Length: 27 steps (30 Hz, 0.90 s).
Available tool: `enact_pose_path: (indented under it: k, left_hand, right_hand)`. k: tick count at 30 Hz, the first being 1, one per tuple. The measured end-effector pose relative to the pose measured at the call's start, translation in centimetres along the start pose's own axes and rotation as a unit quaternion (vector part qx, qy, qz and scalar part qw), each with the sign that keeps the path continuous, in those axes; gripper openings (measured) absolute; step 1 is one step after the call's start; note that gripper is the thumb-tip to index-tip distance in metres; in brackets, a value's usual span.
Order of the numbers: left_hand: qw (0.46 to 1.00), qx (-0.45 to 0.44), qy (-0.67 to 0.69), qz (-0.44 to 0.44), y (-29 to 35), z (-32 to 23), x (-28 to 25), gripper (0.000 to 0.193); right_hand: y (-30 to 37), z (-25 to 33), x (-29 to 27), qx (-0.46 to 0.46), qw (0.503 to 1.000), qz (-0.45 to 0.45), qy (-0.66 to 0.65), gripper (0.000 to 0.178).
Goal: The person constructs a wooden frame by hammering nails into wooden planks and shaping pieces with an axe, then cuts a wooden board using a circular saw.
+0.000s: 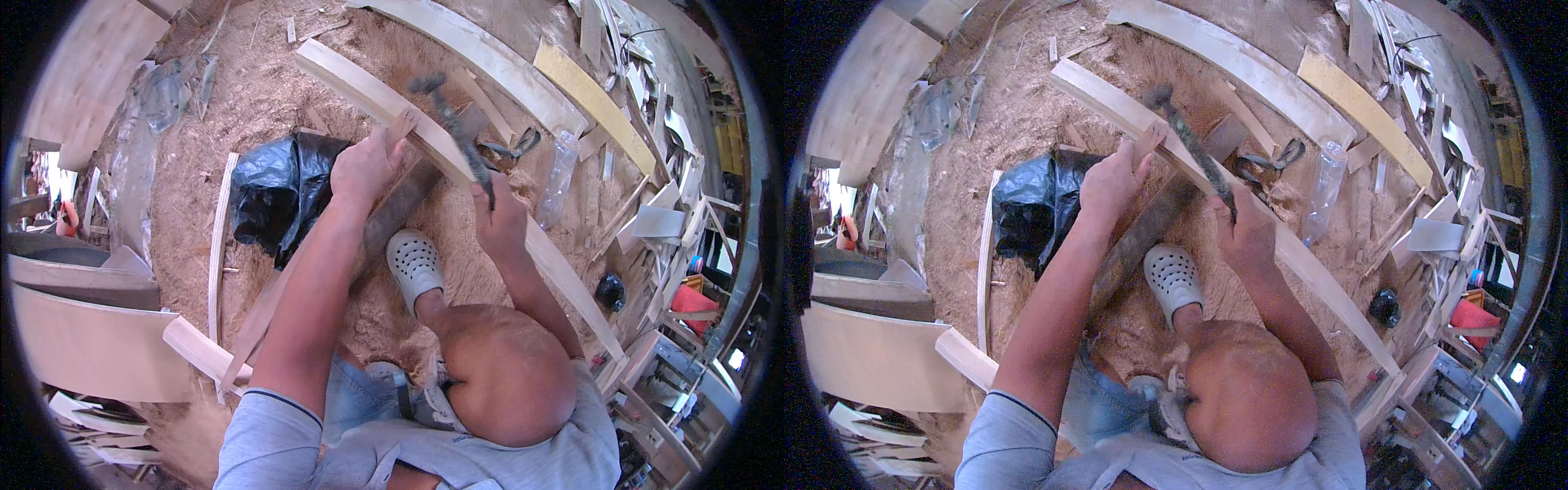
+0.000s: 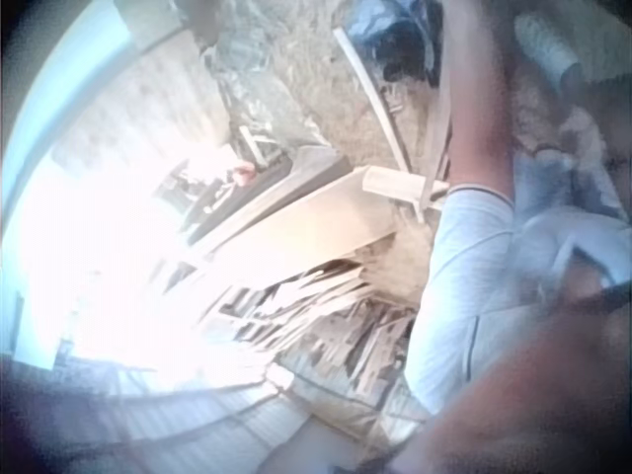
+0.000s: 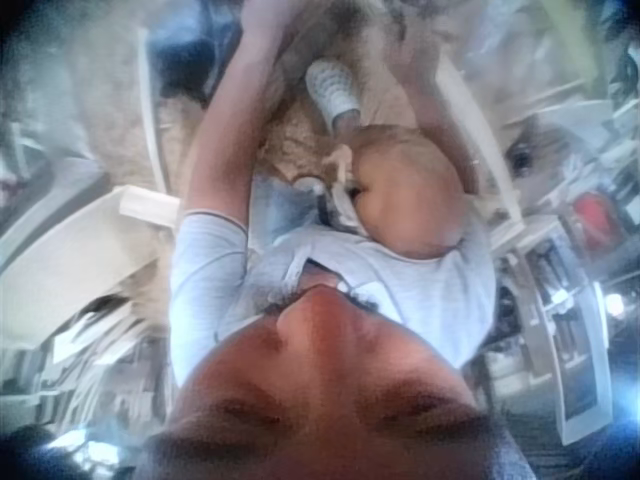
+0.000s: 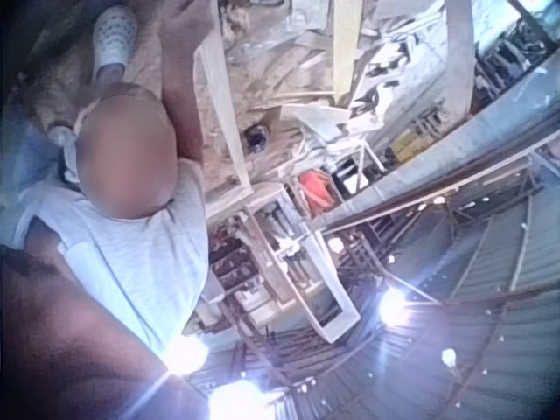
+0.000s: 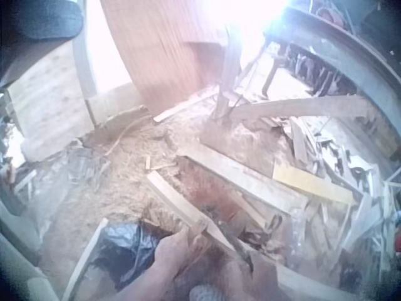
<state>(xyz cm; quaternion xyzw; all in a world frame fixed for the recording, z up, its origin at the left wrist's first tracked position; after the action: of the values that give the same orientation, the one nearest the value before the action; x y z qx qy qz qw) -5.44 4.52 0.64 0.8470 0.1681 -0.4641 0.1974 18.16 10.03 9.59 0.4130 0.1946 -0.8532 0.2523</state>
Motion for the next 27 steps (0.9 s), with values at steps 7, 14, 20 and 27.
enact_pose_path:
  k: [7,14,20,27]
  left_hand:
    - [1.000,0.007,-0.003,0.004,-0.6,-0.7,0.2,0.046]
    - [1.000,0.006,-0.013,-0.023,-0.3,0.4,0.6,0.046]
    - [1.000,0.000,-0.010,-0.010,-0.8,-0.7,0.2,0.047]
    - [1.000,0.006,-0.019,-0.009,-0.6,0.4,0.7,0.047]
  right_hand:
    - [1.0,-0.5,-2.4,-0.114,0.987,-0.112,0.006,0.032]
    - [-0.4,-0.3,-1.4,0.045,0.998,0.012,0.033,0.024]
    - [1.2,-2.7,0.3,-0.008,0.999,-0.005,0.053,0.025]
    - [-0.6,2.4,-2.5,0.027,0.999,0.033,-0.002,0.026]
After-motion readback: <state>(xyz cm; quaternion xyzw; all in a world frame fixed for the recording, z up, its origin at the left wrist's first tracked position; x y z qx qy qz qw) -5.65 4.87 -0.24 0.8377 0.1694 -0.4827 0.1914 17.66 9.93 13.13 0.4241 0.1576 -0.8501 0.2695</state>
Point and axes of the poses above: each hand's wrist, its own y-axis away from the middle knuckle, its own x-axis out of the palm, z = x × y, the point moved 7 cm from there along -y, towards the middle knuckle, and after that the axes turned 1 degree about z, right-handed, at the moved point
